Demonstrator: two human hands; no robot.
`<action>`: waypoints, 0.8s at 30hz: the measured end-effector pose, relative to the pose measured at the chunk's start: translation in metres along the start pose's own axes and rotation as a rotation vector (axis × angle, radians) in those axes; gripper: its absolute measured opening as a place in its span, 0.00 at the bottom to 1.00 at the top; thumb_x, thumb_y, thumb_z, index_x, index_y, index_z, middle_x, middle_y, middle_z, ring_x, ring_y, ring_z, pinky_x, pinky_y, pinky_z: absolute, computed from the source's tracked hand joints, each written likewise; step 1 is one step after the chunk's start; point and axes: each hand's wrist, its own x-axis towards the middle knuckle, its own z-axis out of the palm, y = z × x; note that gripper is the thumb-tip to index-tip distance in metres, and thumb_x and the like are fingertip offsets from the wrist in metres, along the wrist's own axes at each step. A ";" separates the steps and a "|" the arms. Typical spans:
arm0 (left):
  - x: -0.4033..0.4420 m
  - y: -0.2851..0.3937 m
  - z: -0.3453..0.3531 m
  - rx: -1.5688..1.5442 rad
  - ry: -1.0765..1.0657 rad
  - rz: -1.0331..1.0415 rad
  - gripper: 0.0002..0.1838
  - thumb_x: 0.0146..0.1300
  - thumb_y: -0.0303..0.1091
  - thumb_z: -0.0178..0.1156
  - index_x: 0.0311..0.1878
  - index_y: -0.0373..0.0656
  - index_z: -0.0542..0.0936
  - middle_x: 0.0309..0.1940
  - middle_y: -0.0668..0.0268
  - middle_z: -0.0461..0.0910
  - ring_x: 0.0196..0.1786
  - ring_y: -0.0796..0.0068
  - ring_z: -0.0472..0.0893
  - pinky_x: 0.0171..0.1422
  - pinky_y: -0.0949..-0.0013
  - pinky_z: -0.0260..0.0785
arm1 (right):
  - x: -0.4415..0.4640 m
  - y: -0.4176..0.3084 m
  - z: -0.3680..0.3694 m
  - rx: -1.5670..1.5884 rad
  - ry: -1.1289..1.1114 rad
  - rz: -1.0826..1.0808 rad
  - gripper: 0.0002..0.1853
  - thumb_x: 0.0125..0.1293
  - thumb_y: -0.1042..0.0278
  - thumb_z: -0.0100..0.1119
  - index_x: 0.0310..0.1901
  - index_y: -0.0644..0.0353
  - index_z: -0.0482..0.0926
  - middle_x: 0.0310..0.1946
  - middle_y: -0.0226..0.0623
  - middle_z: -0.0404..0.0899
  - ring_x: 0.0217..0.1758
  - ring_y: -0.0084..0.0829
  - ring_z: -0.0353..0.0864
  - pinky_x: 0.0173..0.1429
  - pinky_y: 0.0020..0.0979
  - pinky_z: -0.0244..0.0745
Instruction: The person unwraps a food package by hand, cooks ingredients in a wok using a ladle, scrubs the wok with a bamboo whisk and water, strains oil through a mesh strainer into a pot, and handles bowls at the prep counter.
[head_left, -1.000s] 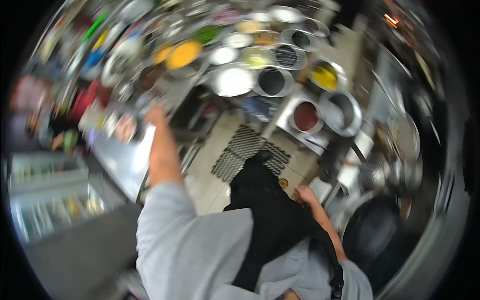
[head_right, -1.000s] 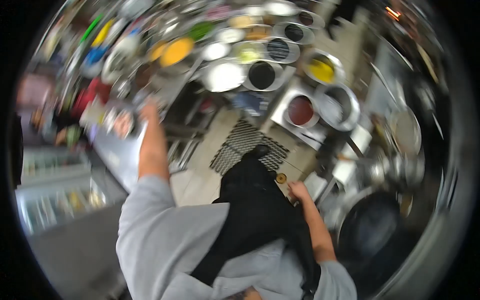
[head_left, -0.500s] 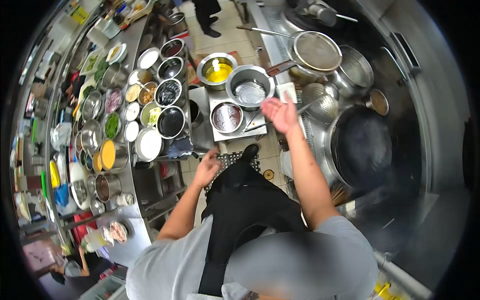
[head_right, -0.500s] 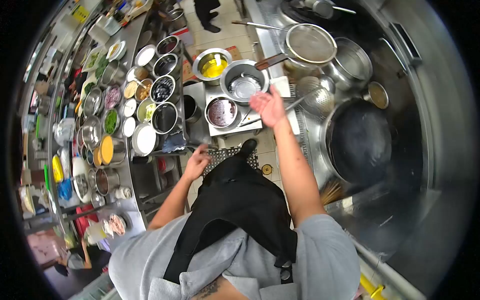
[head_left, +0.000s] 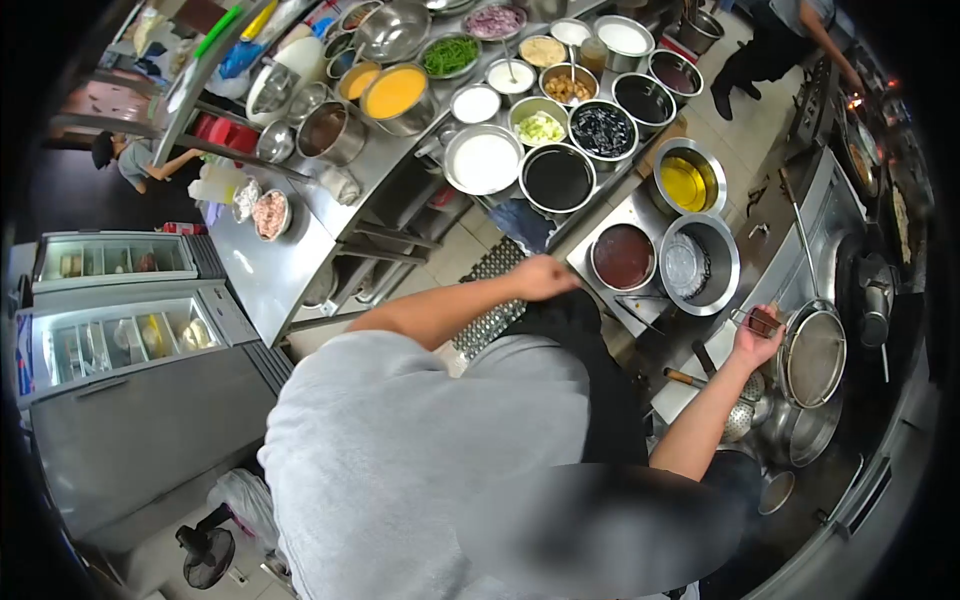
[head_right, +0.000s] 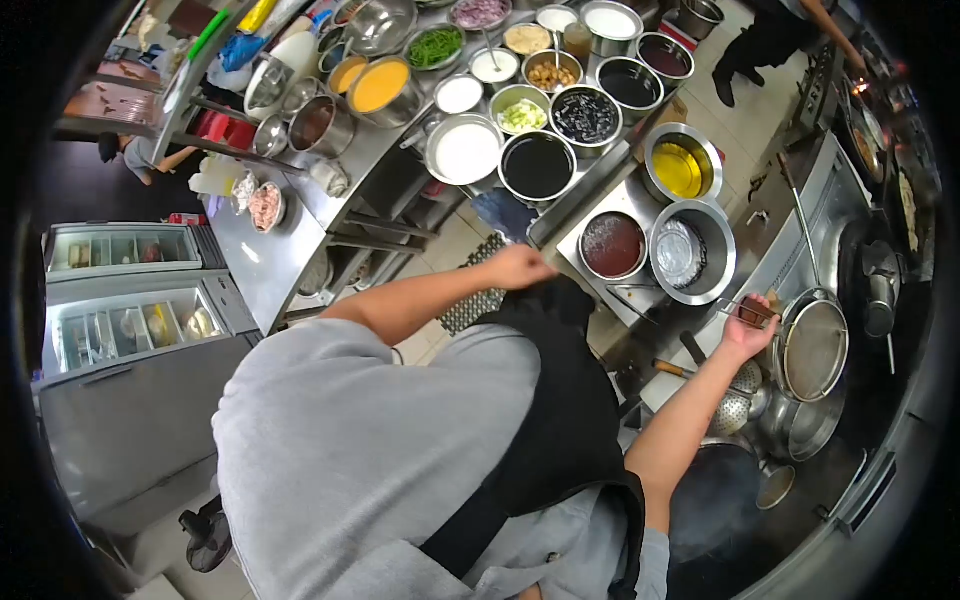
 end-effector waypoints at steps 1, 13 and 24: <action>-0.002 -0.022 0.006 -0.133 0.282 -0.129 0.27 0.65 0.55 0.61 0.31 0.35 0.84 0.27 0.50 0.83 0.33 0.50 0.83 0.41 0.53 0.75 | 0.012 -0.003 -0.019 0.029 -0.051 0.007 0.23 0.68 0.51 0.58 0.46 0.69 0.75 0.43 0.45 0.80 0.48 0.44 0.79 0.60 0.44 0.75; 0.011 -0.030 -0.059 0.554 0.218 0.272 0.08 0.61 0.32 0.57 0.40 0.40 0.81 0.32 0.50 0.82 0.40 0.46 0.81 0.48 0.49 0.70 | -0.095 -0.053 0.003 -0.066 -0.081 -0.079 0.14 0.78 0.57 0.50 0.45 0.61 0.72 0.29 0.27 0.68 0.25 0.20 0.65 0.28 0.23 0.66; 0.144 0.193 -0.017 0.229 0.110 0.621 0.18 0.72 0.46 0.54 0.45 0.39 0.82 0.31 0.41 0.80 0.37 0.37 0.80 0.41 0.47 0.70 | -0.342 -0.118 0.001 -0.195 0.090 -0.344 0.16 0.79 0.57 0.49 0.53 0.63 0.72 0.30 0.31 0.68 0.22 0.20 0.66 0.24 0.25 0.66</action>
